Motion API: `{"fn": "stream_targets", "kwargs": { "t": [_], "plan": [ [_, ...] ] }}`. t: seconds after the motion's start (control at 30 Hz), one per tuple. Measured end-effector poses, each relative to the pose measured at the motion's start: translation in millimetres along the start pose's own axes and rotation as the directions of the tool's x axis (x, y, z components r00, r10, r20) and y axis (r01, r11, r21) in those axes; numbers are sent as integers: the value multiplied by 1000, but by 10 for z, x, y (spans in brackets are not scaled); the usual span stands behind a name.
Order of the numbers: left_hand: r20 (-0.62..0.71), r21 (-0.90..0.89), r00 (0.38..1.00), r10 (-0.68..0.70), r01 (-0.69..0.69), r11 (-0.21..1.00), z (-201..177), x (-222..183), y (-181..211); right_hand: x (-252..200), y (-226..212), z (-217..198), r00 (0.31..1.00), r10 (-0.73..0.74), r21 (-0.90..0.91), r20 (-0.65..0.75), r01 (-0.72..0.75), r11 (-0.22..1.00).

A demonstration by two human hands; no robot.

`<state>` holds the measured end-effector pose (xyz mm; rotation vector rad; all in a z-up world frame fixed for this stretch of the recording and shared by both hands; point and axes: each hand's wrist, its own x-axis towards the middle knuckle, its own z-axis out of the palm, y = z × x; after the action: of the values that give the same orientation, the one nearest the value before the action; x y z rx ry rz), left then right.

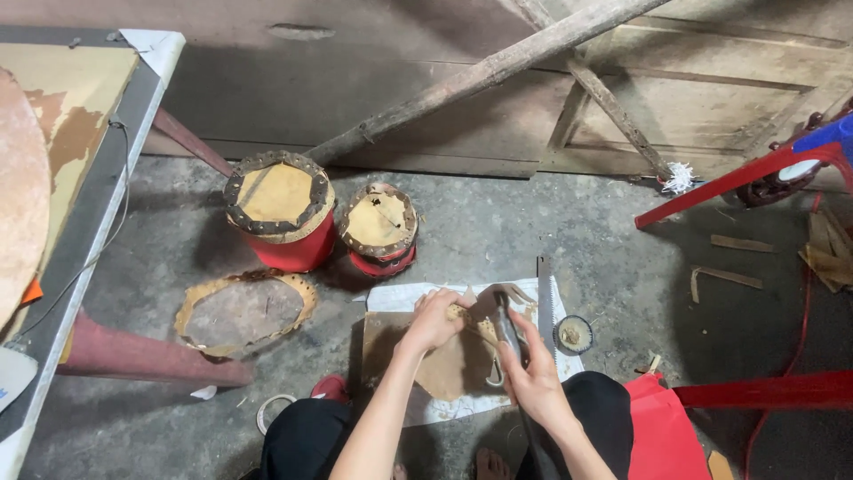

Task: The person is assembling a small drum by hammering the skin onto the frame and then trimming the excess material with scissors.

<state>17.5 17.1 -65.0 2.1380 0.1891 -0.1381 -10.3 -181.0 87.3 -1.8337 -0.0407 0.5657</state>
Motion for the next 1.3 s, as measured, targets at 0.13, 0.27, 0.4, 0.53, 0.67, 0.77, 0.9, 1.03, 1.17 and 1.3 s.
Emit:
{"fn": "stream_targets", "kwargs": {
  "t": [0.13, 0.27, 0.4, 0.53, 0.67, 0.77, 0.9, 1.03, 1.17, 1.3],
  "plan": [
    [10, 13, 1000, -1, 1, 1000, 4, -12, 0, -4, 97, -24, 999, -14, 13, -42, 15, 1000],
    [1, 3, 1000, -9, 9, 1000, -22, -22, 46, 45, 196, -26, 999, 51, 71, -2, -50, 996],
    [18, 10, 998, -54, 54, 999, -42, -47, 84, 41, 130, -44, 999, 31, 158, 10, -32, 987],
    [49, 4, 996, -69, 69, 998, -29, -32, 62, 58, 184, -37, 998, 27, 99, -49, -22, 995],
    [0, -5, 999, -36, 36, 999, -50, -35, 97, 78, 201, -30, 996, 90, 161, 19, -92, 983],
    [25, 20, 997, -75, 75, 997, -50, -33, 104, 117, 230, -90, 996, 88, 188, 5, -87, 978],
    [46, 5, 995, -89, 89, 996, -102, -64, 170, 234, 474, -204, 995, 87, 314, 42, -96, 945],
    [46, -16, 995, -85, 86, 996, -89, -70, 115, 332, 555, -317, 983, 109, 378, 150, -159, 912],
    [31, -16, 998, -58, 58, 998, -84, -56, 115, 389, 534, -440, 978, 101, 534, 181, -184, 825],
    [83, -23, 987, -137, 139, 990, -179, -79, 235, 466, 723, -438, 958, 124, 534, 257, -248, 808]
  ]
}}
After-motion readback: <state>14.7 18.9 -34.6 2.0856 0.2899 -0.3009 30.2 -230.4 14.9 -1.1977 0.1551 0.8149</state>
